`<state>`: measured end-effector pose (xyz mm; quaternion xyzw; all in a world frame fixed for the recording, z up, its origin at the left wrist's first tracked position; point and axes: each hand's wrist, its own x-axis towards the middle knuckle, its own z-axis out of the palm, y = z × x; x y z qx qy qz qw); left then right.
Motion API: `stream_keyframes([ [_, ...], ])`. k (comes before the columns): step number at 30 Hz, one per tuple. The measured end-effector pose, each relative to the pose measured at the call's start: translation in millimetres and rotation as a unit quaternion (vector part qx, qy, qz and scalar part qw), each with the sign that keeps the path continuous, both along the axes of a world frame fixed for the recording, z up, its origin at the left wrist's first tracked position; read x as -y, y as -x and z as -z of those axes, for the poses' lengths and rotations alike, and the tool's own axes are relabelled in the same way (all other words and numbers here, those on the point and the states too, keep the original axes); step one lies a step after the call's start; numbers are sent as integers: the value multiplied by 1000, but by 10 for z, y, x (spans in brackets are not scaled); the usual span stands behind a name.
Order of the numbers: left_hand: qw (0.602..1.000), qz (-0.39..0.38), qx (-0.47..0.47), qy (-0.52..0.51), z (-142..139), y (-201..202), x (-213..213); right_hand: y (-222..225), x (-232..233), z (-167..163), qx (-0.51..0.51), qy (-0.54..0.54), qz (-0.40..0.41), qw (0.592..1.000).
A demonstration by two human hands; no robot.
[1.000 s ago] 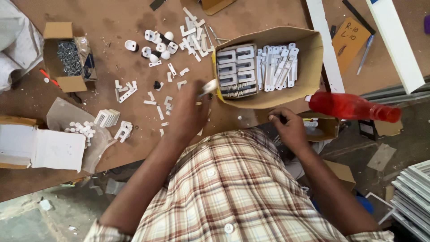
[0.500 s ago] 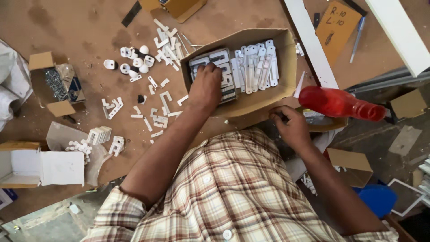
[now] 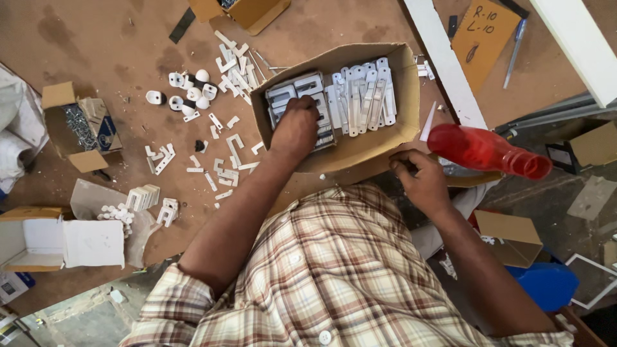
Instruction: The person picks small white plastic hardware components from a workbench, fits them together by hand into small assemblies, and places the completed assemblies into a cardboard box on the bench, repeating the cycle.
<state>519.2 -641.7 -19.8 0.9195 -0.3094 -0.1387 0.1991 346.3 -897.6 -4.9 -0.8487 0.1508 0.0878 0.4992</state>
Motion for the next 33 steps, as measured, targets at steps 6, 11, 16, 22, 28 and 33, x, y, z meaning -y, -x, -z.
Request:
stream_keyframes([
  [6, 999, -28, 7, 35, 0, 6, -16, 1, -102, -24, -7, 6, -2, 1000],
  [11, 996, -50, -30, 74, 36, 4, -106, 42, -178, -32, -30, 3, 11, 999],
  [16, 997, -47, -28, 48, 69, 4, -145, 60, -233, -38, -23, 5, 8, 1000],
  [22, 997, -41, 25, 66, -318, 117, -154, 112, -243, 15, -35, -8, 10, 999],
  [28, 952, -180, 46, 241, -771, 844, -1062, 47, -254, 95, 5, 57, -72, 996],
  [33, 898, -422, 29, 118, -434, 1640, -2465, 38, -540, 44, -24, 35, -44, 998],
])
